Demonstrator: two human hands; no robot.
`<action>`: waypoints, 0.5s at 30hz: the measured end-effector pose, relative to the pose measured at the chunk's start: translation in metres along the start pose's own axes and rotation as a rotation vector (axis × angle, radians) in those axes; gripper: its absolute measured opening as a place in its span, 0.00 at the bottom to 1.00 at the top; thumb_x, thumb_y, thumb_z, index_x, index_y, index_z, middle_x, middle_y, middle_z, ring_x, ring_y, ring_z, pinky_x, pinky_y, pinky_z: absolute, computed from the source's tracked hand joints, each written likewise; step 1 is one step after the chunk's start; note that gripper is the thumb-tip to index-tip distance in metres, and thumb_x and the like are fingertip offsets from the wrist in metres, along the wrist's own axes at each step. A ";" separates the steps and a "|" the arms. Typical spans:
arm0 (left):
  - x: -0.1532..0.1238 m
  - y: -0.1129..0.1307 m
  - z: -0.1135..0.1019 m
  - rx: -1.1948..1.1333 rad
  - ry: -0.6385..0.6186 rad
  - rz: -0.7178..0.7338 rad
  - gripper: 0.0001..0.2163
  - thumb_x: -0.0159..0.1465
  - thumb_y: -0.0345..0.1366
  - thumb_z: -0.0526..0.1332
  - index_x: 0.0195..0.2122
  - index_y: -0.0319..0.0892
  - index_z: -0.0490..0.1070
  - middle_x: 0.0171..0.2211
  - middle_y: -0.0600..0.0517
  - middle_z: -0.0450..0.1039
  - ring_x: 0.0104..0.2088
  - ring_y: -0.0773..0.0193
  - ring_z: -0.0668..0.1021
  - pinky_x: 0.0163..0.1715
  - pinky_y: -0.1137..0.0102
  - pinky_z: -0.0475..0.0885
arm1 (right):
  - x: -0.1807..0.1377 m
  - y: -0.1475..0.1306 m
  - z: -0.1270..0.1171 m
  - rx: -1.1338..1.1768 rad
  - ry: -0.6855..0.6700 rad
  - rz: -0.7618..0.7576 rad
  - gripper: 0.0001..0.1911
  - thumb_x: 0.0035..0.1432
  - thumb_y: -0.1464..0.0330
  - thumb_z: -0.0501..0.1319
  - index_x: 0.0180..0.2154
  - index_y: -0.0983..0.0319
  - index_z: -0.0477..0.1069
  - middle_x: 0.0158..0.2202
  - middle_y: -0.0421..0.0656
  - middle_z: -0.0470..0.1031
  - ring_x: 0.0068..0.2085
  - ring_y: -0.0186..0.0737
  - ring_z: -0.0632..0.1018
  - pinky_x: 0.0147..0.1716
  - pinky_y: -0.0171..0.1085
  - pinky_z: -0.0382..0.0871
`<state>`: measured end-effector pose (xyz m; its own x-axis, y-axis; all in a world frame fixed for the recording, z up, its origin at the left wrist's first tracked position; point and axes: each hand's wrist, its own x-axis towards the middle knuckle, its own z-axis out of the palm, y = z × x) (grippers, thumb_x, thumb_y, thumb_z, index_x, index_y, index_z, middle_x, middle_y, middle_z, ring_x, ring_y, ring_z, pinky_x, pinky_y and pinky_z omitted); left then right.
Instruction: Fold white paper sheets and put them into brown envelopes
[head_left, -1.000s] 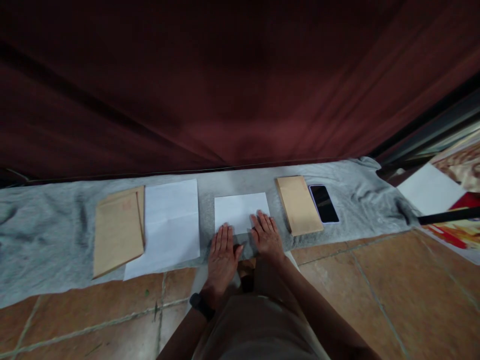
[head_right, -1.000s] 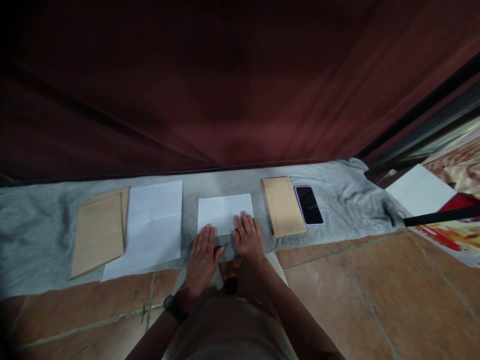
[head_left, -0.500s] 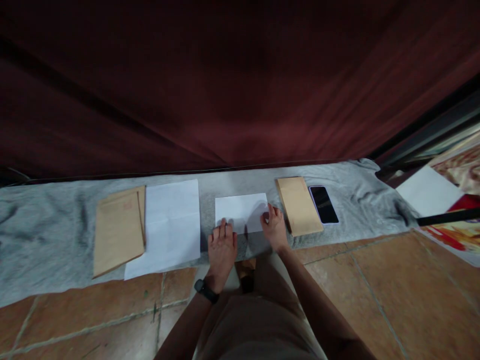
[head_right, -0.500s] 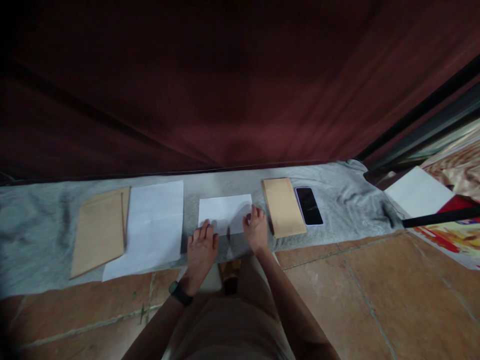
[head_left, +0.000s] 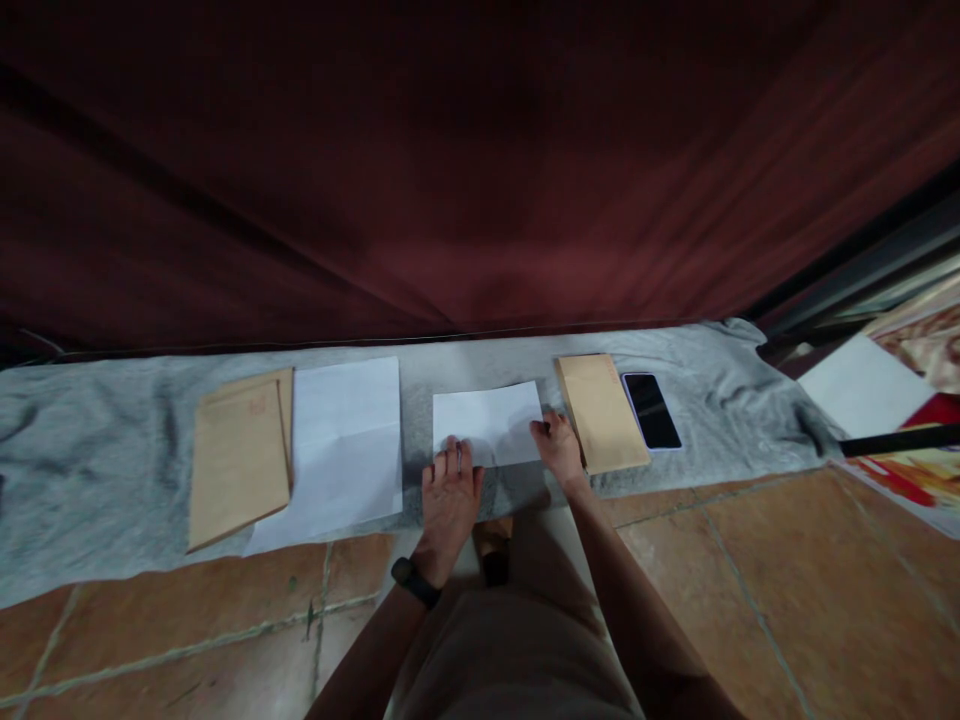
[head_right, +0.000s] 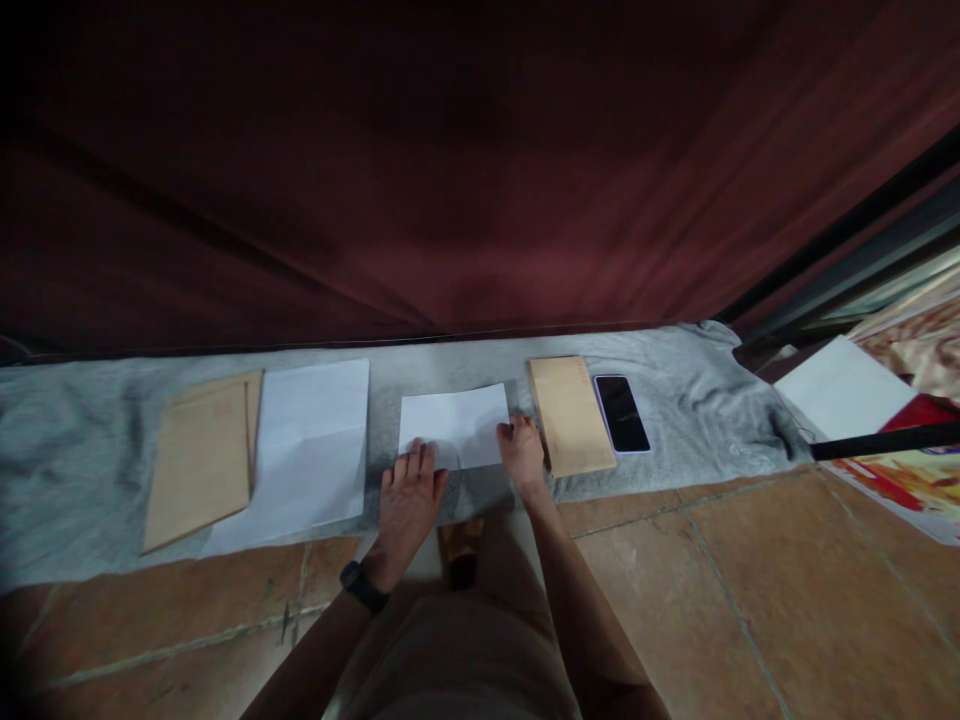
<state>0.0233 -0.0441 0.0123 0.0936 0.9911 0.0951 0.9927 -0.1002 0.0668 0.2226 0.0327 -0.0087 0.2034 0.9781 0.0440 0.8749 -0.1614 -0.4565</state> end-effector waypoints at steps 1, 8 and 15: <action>0.000 0.000 0.000 0.000 0.000 -0.004 0.23 0.73 0.40 0.49 0.64 0.37 0.68 0.65 0.36 0.67 0.57 0.43 0.75 0.51 0.51 0.71 | 0.000 -0.001 -0.001 0.005 -0.008 -0.004 0.10 0.65 0.68 0.56 0.39 0.62 0.76 0.37 0.48 0.80 0.35 0.43 0.79 0.36 0.36 0.69; -0.001 0.001 -0.004 -0.030 -0.006 -0.015 0.22 0.73 0.39 0.50 0.64 0.37 0.67 0.66 0.37 0.66 0.60 0.43 0.74 0.55 0.50 0.71 | 0.010 -0.011 -0.011 0.063 -0.128 0.029 0.12 0.68 0.69 0.54 0.44 0.62 0.77 0.40 0.49 0.82 0.40 0.43 0.81 0.37 0.34 0.67; 0.015 0.010 0.007 -0.146 0.083 0.070 0.25 0.74 0.37 0.48 0.69 0.33 0.58 0.71 0.39 0.56 0.72 0.49 0.58 0.68 0.53 0.60 | 0.008 -0.010 -0.013 0.074 -0.185 0.046 0.11 0.67 0.69 0.55 0.43 0.62 0.77 0.39 0.48 0.82 0.39 0.42 0.81 0.35 0.32 0.65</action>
<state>0.0348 -0.0293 0.0078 0.1499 0.9711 0.1860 0.9619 -0.1867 0.1997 0.2209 0.0402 0.0078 0.1519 0.9786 -0.1391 0.8309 -0.2026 -0.5183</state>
